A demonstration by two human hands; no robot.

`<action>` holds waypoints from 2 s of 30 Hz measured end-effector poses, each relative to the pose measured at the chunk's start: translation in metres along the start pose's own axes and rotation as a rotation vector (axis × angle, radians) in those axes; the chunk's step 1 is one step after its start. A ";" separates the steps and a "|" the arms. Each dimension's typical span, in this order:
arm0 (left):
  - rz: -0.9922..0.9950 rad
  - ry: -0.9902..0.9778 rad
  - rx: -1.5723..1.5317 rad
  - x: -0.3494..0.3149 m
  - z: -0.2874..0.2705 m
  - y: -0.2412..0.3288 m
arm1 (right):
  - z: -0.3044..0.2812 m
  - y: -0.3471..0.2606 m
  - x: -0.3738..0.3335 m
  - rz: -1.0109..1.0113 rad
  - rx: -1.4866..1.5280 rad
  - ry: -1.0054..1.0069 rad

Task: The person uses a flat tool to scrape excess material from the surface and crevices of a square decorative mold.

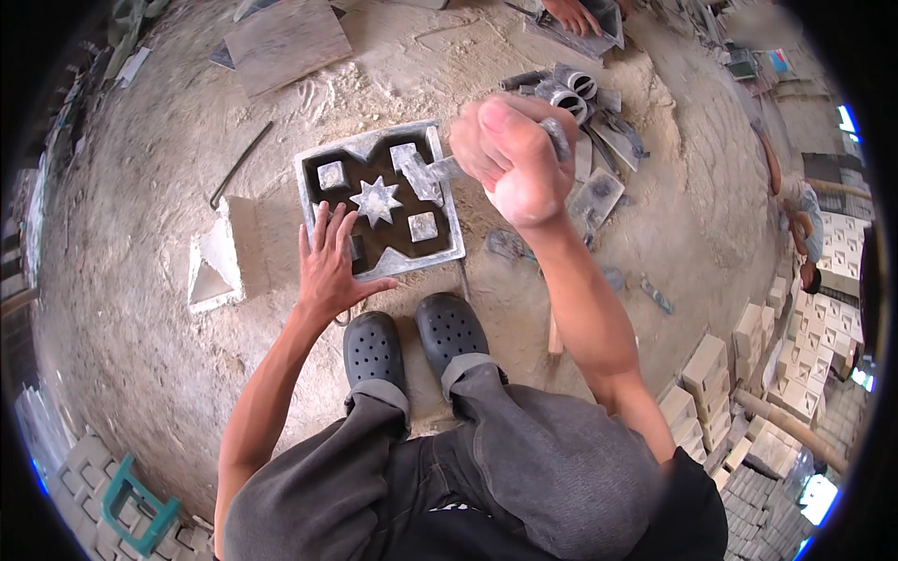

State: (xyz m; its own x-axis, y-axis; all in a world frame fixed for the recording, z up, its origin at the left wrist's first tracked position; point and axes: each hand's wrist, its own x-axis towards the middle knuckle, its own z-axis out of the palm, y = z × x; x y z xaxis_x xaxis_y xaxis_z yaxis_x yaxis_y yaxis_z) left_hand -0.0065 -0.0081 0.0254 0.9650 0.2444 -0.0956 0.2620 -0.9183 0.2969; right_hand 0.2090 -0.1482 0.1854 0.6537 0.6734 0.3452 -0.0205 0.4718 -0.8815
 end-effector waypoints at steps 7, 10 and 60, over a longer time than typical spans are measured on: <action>0.001 -0.011 -0.023 0.002 -0.002 0.001 | -0.001 -0.006 0.002 -0.012 -0.048 -0.144; -0.004 -0.004 -0.034 0.002 -0.003 -0.002 | -0.002 0.011 0.008 0.010 -0.073 -0.179; 0.012 0.057 -0.126 0.002 0.003 -0.006 | -0.008 0.054 0.009 0.226 -0.295 -0.436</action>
State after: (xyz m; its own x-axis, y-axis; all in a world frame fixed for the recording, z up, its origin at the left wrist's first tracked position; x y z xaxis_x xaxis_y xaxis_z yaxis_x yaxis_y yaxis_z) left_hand -0.0063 -0.0030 0.0210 0.9664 0.2543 -0.0384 0.2470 -0.8757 0.4149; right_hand 0.2200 -0.1210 0.1387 0.2836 0.9413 0.1831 0.1295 0.1516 -0.9799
